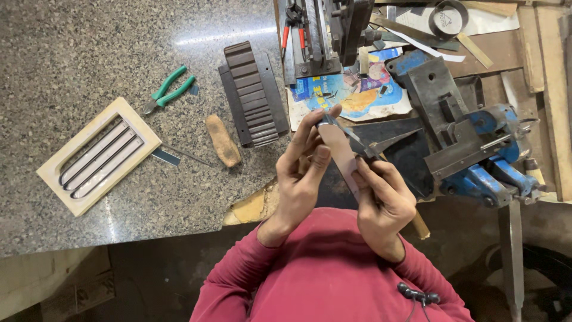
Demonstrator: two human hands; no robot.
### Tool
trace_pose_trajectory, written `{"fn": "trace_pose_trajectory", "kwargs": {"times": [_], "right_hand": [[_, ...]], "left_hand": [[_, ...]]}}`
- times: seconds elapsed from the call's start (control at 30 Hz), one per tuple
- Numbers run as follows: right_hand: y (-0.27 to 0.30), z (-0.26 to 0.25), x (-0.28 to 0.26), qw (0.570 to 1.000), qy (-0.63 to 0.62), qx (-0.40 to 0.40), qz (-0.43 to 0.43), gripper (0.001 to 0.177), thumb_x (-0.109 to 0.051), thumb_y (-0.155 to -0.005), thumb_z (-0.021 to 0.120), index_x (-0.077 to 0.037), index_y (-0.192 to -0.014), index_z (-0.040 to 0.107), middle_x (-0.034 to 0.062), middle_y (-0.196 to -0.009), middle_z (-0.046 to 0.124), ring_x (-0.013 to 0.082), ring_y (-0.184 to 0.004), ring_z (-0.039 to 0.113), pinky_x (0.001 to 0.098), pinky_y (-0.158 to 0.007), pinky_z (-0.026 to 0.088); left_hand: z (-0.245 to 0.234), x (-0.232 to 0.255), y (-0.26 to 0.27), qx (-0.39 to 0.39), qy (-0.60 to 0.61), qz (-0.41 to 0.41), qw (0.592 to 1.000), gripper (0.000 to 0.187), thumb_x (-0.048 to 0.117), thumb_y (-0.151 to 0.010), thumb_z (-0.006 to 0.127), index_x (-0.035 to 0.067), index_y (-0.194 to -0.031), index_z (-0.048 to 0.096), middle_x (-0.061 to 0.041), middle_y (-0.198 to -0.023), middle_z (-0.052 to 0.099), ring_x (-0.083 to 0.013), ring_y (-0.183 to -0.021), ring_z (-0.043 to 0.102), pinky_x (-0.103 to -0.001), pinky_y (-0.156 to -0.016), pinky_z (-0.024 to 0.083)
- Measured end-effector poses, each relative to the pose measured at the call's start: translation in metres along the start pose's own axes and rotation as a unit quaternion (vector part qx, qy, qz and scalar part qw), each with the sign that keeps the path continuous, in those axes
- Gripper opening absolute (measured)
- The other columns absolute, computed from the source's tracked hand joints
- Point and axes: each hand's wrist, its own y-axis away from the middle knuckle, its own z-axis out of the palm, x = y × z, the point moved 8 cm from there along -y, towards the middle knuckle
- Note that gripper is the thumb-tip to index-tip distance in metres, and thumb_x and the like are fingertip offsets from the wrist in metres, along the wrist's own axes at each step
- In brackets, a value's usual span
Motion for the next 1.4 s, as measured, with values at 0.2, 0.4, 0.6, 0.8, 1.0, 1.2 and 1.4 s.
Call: {"fn": "trace_pose_trajectory", "kwargs": {"times": [0.2, 0.4, 0.6, 0.8, 1.0, 1.2, 1.4], "right_hand": [[-0.009, 0.006, 0.000, 1.000, 0.006, -0.019, -0.001, 0.030, 0.017, -0.090, 0.073, 0.005, -0.117, 0.073, 0.0106, -0.103, 0.069, 0.0112, -0.083, 0.064, 0.0204, -0.075, 0.051], [-0.007, 0.006, 0.013, 0.997, -0.031, -0.063, 0.017, 0.025, 0.012, -0.094, 0.070, 0.004, -0.118, 0.072, 0.0135, -0.112, 0.073, 0.0146, -0.097, 0.071, 0.0241, -0.085, 0.057], [0.015, 0.007, 0.102, 0.987, 0.028, -0.120, 0.105, 0.020, 0.003, -0.093, 0.070, 0.002, -0.112, 0.075, 0.0121, -0.108, 0.076, 0.0190, -0.093, 0.073, 0.0274, -0.083, 0.056], [0.043, 0.040, 0.173, 0.969, 0.162, -0.177, 0.058, 0.020, -0.008, -0.092, 0.071, -0.005, -0.111, 0.076, 0.0115, -0.112, 0.073, 0.0308, -0.097, 0.071, 0.0371, -0.084, 0.055], [0.041, -0.029, 0.156, 0.936, 0.345, -0.072, -0.017, 0.030, -0.016, -0.087, 0.073, -0.005, -0.116, 0.073, 0.0149, -0.120, 0.067, 0.0353, -0.108, 0.067, 0.0451, -0.097, 0.048], [0.075, -0.079, 0.199, 0.868, 0.482, -0.087, 0.085, 0.054, -0.039, -0.083, 0.074, -0.006, -0.125, 0.067, 0.0176, -0.109, 0.064, 0.0375, -0.096, 0.065, 0.0453, -0.083, 0.053], [0.101, -0.070, 0.216, 0.880, 0.451, -0.095, 0.119, 0.040, -0.039, -0.090, 0.069, -0.008, -0.116, 0.066, 0.0098, -0.101, 0.062, 0.0314, -0.090, 0.067, 0.0404, -0.068, 0.058]], "left_hand": [[-0.026, -0.020, 0.001, 0.056, -0.006, -0.035, 0.998, 0.060, -0.005, -0.108, 0.071, 0.003, -0.162, 0.044, -0.004, -0.120, 0.057, -0.0090, -0.111, 0.056, -0.024, -0.098, 0.052], [-0.050, -0.023, -0.013, 0.098, 0.127, -0.009, 0.987, 0.064, -0.011, -0.093, 0.072, 0.010, -0.151, 0.053, -0.005, -0.103, 0.070, -0.0119, -0.099, 0.068, -0.026, -0.089, 0.059], [-0.083, 0.003, -0.012, 0.085, 0.059, 0.068, 0.992, 0.021, -0.014, -0.094, 0.066, 0.000, -0.110, 0.069, -0.010, -0.109, 0.072, -0.0156, -0.092, 0.071, -0.029, -0.075, 0.061], [-0.043, 0.060, -0.029, -0.053, -0.206, 0.193, 0.958, 0.010, -0.009, -0.095, 0.070, 0.000, -0.094, 0.066, -0.007, -0.094, 0.071, -0.0142, -0.084, 0.067, -0.026, -0.067, 0.055], [0.043, 0.114, -0.047, -0.203, -0.403, 0.333, 0.828, 0.019, 0.006, -0.077, 0.083, 0.011, -0.095, 0.077, 0.000, -0.094, 0.071, -0.0216, -0.091, 0.068, -0.033, -0.079, 0.060], [0.089, 0.090, -0.095, -0.349, -0.429, 0.396, 0.733, 0.026, 0.003, -0.075, 0.077, 0.011, -0.100, 0.081, -0.002, -0.096, 0.073, -0.0213, -0.095, 0.069, -0.034, -0.079, 0.060], [0.096, 0.032, -0.152, -0.348, -0.486, 0.427, 0.679, 0.007, 0.014, -0.095, 0.081, 0.015, -0.102, 0.081, 0.001, -0.107, 0.075, -0.0132, -0.100, 0.068, -0.029, -0.082, 0.061]]}}
